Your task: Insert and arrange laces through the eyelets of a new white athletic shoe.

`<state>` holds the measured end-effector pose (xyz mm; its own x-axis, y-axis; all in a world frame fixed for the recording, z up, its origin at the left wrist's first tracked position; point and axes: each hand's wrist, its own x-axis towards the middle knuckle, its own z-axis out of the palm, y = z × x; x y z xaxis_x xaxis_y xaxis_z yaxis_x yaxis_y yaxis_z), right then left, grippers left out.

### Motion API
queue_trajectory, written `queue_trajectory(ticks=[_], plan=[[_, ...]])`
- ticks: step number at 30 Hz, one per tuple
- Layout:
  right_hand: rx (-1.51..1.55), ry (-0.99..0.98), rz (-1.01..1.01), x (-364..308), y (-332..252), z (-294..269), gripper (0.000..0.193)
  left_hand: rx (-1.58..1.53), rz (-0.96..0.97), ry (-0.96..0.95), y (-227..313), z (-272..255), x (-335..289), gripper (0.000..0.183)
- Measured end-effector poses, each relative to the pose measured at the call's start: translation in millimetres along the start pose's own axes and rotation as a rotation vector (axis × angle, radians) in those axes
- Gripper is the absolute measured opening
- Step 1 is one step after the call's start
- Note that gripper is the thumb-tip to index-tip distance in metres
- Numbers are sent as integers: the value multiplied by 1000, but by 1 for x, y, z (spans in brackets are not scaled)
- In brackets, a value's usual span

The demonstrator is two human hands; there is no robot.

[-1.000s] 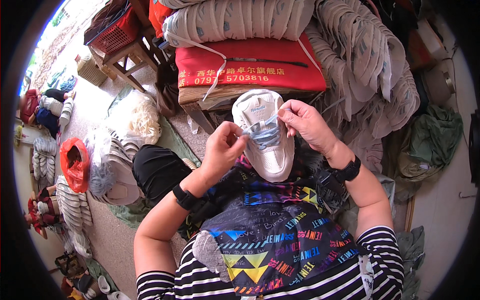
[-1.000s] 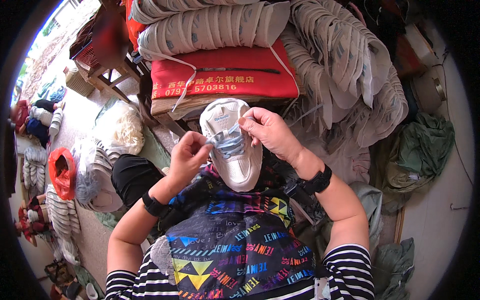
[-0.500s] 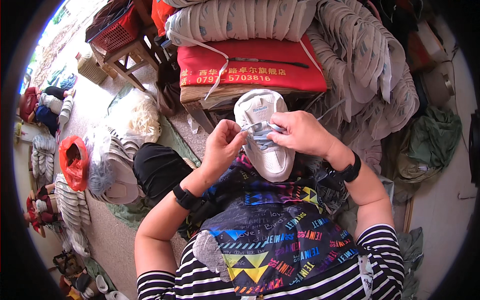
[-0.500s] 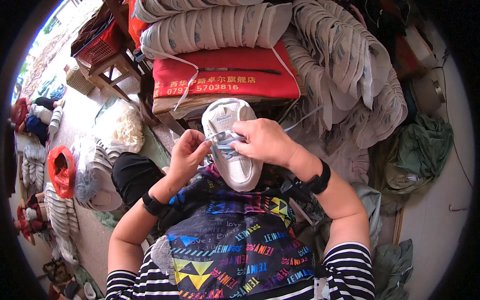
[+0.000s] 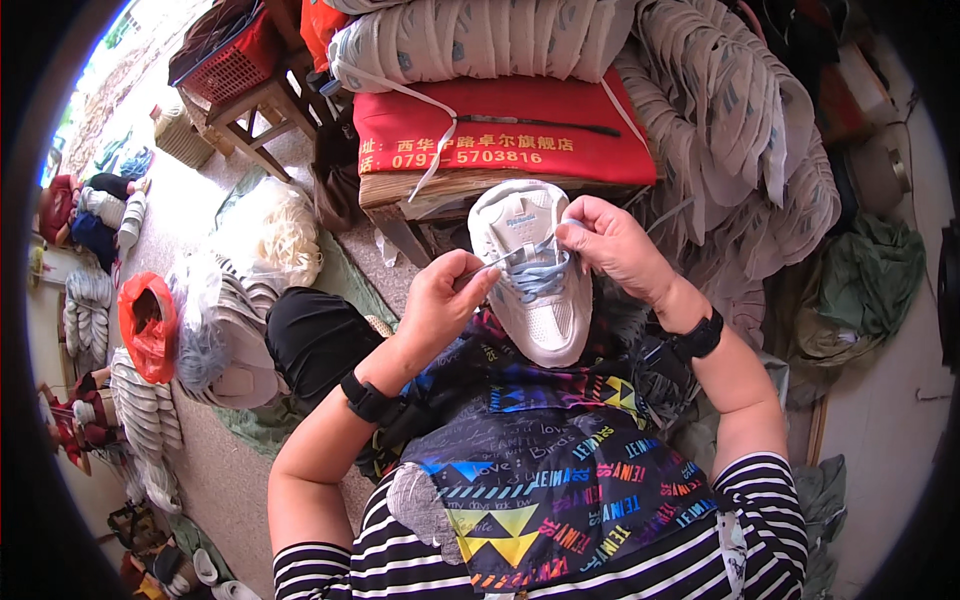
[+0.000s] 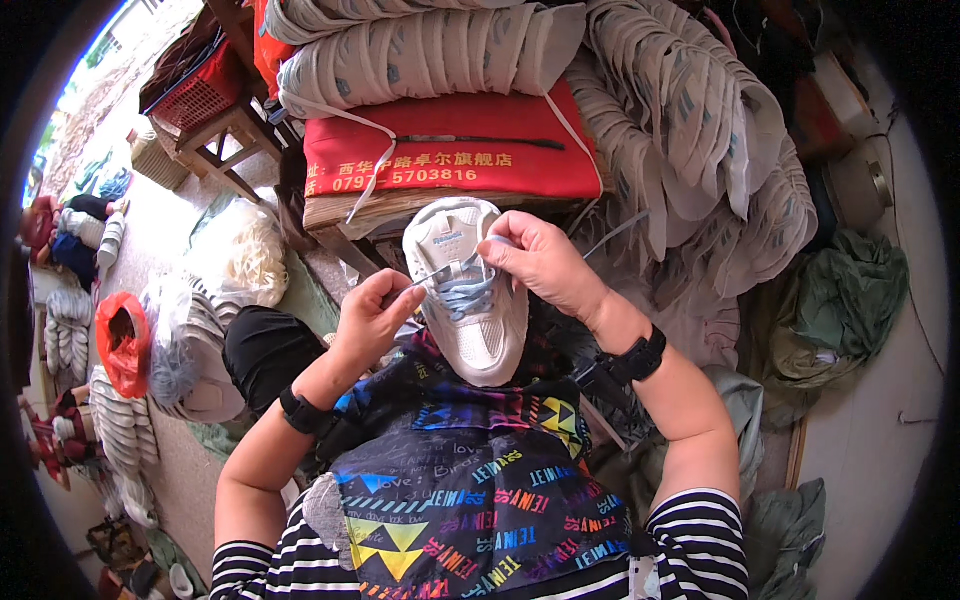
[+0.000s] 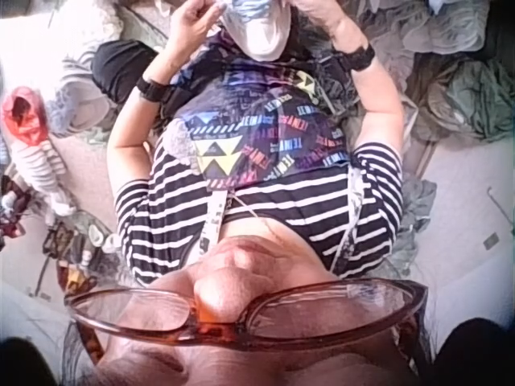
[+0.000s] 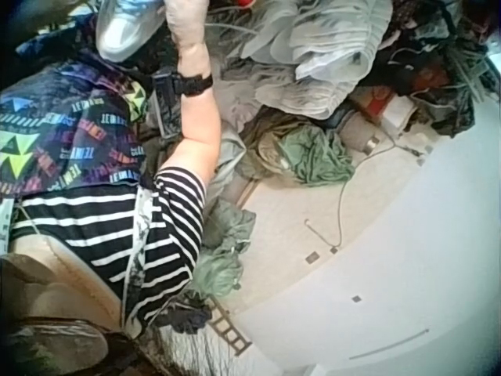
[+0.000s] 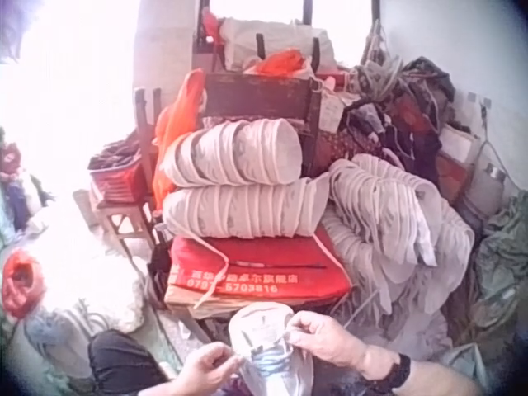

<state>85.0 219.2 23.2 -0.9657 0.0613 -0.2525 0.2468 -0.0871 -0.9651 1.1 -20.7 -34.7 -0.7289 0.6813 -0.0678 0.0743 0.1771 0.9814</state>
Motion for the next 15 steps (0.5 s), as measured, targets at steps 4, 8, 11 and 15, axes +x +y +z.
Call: queue_trajectory(ticks=[4,8,11,15], plan=[[-93,114,0,1,3,-8,14,71,142,9,-1,-23,1,20],[-187,20,-69,-6,4,-13,11,67,99,66,-8,-47,1,24],[-290,0,-108,-7,3,-12,9,-50,19,43,-10,-46,0,22],[-419,46,-196,-7,-1,-15,9,-177,-20,30,0,-50,-3,23]])
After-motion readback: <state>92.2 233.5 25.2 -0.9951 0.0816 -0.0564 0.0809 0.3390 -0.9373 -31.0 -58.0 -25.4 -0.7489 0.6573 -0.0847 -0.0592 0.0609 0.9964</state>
